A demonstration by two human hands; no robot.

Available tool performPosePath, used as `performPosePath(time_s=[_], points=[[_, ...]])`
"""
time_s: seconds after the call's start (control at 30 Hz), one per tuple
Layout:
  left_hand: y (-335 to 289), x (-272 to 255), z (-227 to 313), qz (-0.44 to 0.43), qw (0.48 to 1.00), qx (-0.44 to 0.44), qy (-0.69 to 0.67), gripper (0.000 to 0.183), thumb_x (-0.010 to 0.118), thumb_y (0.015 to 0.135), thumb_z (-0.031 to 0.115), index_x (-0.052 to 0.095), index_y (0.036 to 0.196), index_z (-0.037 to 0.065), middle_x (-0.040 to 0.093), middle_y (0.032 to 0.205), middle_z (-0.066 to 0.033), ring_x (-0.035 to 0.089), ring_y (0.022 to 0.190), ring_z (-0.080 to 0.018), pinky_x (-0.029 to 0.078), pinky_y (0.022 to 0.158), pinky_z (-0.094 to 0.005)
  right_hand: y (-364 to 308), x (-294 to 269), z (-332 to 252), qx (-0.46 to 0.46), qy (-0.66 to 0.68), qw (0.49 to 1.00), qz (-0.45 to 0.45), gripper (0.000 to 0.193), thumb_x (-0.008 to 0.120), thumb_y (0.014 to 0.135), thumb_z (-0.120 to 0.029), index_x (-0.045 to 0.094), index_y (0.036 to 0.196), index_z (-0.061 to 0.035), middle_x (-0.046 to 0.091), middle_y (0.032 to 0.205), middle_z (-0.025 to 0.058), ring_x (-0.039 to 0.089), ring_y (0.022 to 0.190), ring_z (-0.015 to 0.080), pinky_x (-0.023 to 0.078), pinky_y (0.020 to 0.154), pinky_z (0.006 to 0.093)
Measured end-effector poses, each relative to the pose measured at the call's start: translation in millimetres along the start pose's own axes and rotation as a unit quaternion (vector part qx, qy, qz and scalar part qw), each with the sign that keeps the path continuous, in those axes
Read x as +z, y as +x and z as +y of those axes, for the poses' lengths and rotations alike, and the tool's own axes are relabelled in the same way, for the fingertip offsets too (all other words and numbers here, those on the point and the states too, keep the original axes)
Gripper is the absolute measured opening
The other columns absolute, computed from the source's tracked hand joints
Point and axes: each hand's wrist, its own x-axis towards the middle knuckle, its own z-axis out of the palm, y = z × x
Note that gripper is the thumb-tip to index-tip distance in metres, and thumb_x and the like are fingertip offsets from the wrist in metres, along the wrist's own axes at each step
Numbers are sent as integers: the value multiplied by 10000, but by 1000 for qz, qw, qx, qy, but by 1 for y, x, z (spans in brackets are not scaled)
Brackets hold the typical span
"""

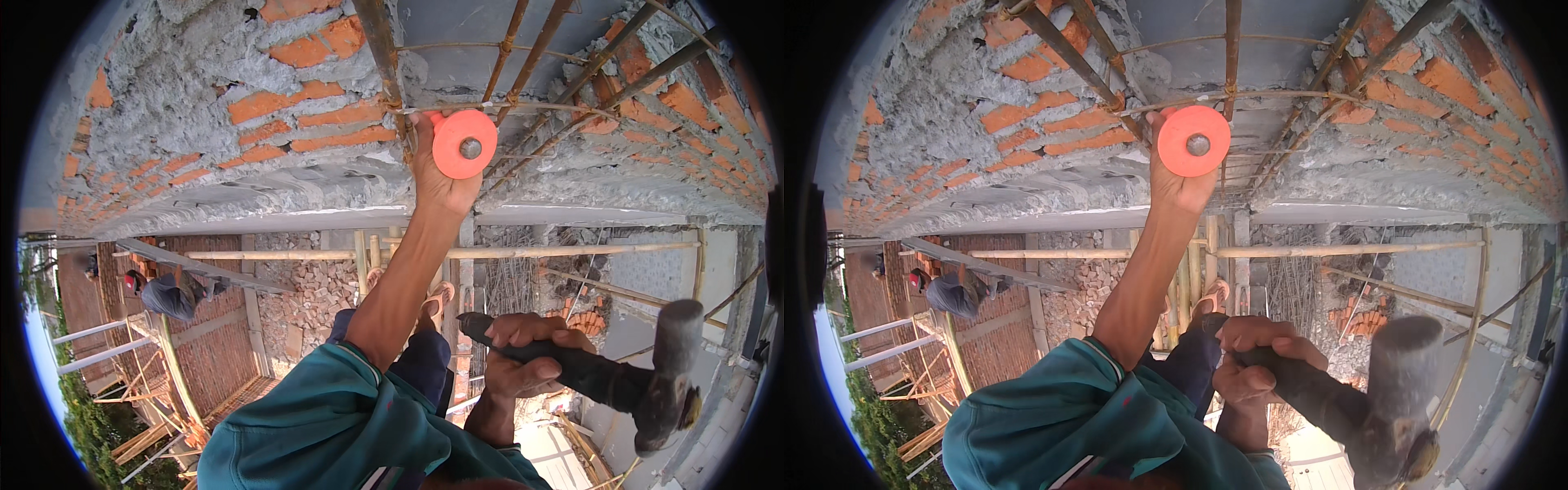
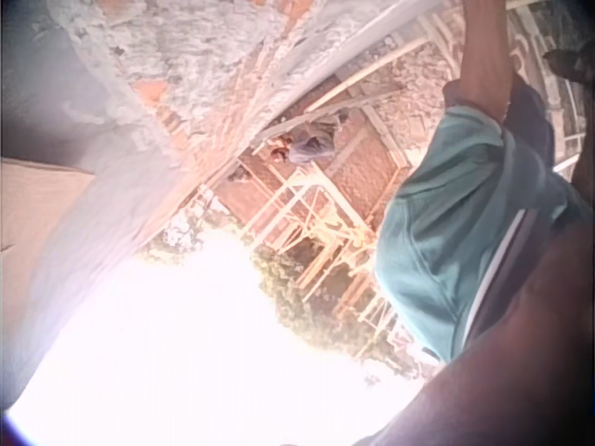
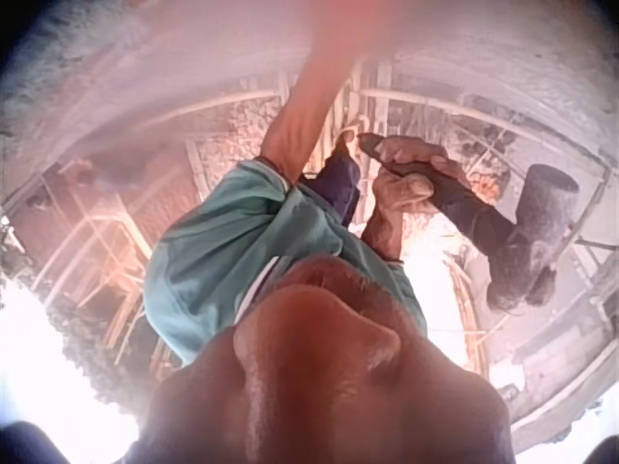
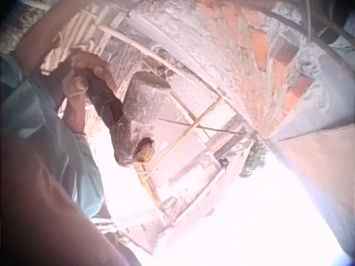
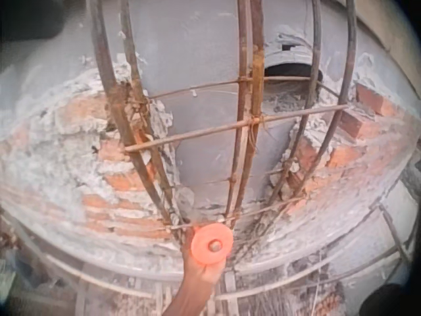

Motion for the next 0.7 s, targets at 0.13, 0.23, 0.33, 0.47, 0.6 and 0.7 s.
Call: performPosePath(time_s=[0.13, 0.23, 0.33, 0.47, 0.6, 0.7], points=[[-3, -2, -1, -6, 1000, 5, 16, 233, 791, 891, 340, 667, 955, 153, 691, 924, 41, 677, 950, -179, 583, 949, -420, 8, 18, 51, 7, -116, 992, -44, 384, 637, 1033, -396, 502, 1111, -45, 569, 785, 56, 529, 605, 145, 524, 600, 337], [-1, -3, 0, -15, 1000, -15, 16, 235, 791, 890, 347, 666, 954, 159, 690, 922, 33, 680, 954, -177, 586, 947, -426, 17, 4, 50, 286, -278, 908, -129, 294, 645, 1033, -273, 555, 921, -17, 567, 669, 45, 498, 582, 112, 439, 556, 288], [2, -4, 1, -43, 998, -39, -23, 241, 793, 891, 346, 665, 954, 152, 695, 927, 14, 682, 953, -188, 588, 948, -425, 15, -17, 1, 177, -210, 956, -99, 388, 586, 1061, -421, 493, 1002, -49, 512, 646, 32, 507, 501, 126, 452, 477, 290], [4, -3, 3, -20, 998, -46, -25, 270, 784, 901, 370, 663, 979, 142, 697, 935, 5, 679, 943, -206, 583, 932, -425, 9, -6, 3, -105, 100, 989, 32, 468, 582, 1030, -522, 466, 1092, -73, 516, 746, 53, 523, 553, 168, 518, 523, 357], [8, -1, 5, 34, 998, -57, -6, 300, 764, 919, 401, 661, 1013, 135, 699, 937, -18, 680, 927, -221, 582, 921, -427, 18, 2, 70, 215, -319, 912, -146, 386, 617, 1039, -385, 442, 1224, -95, 631, 922, 90, 565, 644, 124, 537, 634, 285], [13, 0, 6, 24, 999, -19, 23, 324, 768, 916, 407, 660, 1011, 117, 697, 934, -34, 682, 909, -232, 594, 916, -434, 19, -22, 41, 315, -229, 909, -149, 354, 693, 1001, -350, 496, 1123, -82, 611, 814, 96, 563, 638, 128, 531, 605, 304]])
